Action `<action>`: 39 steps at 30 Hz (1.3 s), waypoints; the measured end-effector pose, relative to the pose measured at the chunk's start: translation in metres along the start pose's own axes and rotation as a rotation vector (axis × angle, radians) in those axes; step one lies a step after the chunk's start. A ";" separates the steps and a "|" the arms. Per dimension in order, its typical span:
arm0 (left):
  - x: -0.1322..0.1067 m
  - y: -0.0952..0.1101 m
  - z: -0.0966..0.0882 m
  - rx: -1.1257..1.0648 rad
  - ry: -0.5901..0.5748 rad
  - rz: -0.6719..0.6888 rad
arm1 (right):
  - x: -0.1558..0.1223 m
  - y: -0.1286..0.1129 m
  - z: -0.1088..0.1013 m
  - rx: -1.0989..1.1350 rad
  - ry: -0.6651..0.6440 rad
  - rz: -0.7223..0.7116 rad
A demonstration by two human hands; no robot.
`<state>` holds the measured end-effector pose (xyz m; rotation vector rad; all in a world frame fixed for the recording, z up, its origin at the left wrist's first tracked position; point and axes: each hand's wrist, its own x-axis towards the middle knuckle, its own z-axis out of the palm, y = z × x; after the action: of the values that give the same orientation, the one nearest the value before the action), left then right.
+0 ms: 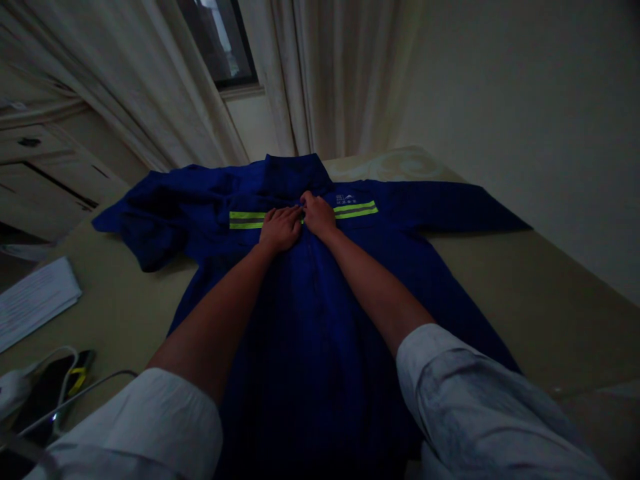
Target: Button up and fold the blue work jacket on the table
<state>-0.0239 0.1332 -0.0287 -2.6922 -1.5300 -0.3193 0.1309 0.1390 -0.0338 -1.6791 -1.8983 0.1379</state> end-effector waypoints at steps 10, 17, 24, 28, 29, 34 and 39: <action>-0.001 0.001 -0.003 0.012 -0.006 0.006 | 0.001 -0.012 -0.020 -0.084 -0.108 -0.037; 0.000 -0.001 -0.001 0.019 -0.008 0.012 | 0.004 -0.024 -0.047 -0.150 -0.280 -0.009; -0.001 -0.001 -0.002 0.026 -0.010 0.026 | 0.009 -0.020 -0.053 -0.173 -0.356 -0.019; -0.001 -0.001 -0.002 0.028 -0.024 0.027 | 0.009 -0.019 -0.055 -0.193 -0.391 -0.067; -0.001 -0.002 -0.002 0.031 -0.028 0.029 | 0.009 -0.018 -0.056 -0.194 -0.409 -0.089; -0.002 -0.002 -0.002 0.037 -0.018 0.041 | 0.012 -0.018 -0.065 -0.180 -0.488 -0.197; -0.001 -0.002 -0.002 0.051 -0.023 0.029 | 0.013 -0.033 -0.079 -0.217 -0.688 -0.263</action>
<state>-0.0265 0.1337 -0.0271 -2.6859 -1.4816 -0.2467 0.1406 0.1211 0.0509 -1.6221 -2.7076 0.4670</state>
